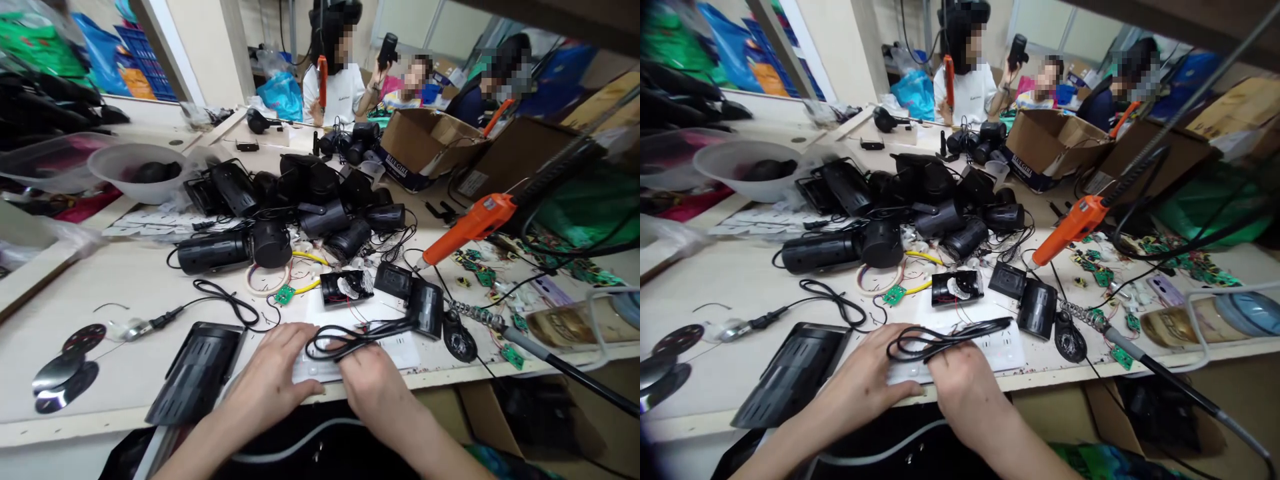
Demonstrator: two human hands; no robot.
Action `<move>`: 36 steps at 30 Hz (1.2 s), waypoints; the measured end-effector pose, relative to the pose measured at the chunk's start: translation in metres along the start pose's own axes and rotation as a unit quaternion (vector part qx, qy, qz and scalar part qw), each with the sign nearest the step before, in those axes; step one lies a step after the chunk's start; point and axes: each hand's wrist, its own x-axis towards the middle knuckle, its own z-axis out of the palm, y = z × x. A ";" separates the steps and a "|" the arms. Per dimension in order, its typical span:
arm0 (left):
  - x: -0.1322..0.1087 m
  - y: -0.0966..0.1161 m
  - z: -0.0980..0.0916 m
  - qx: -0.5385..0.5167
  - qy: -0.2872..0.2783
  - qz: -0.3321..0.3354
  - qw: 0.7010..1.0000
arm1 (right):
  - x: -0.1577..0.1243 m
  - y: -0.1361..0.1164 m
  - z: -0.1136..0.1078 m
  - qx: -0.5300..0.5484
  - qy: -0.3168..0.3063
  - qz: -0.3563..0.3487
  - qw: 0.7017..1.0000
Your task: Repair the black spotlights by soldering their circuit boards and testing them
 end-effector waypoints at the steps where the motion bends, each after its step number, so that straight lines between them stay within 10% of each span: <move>1: 0.000 -0.001 0.001 -0.001 0.003 0.001 1.000 | -0.002 -0.002 0.004 0.011 0.024 0.009 1.000; 11: -0.002 -0.006 0.005 0.017 0.027 0.002 0.999 | -0.002 -0.016 0.018 -0.023 0.113 0.087 0.990; 36: -0.001 -0.004 0.003 0.033 0.046 0.016 0.998 | -0.002 -0.011 0.030 0.044 0.099 0.122 0.987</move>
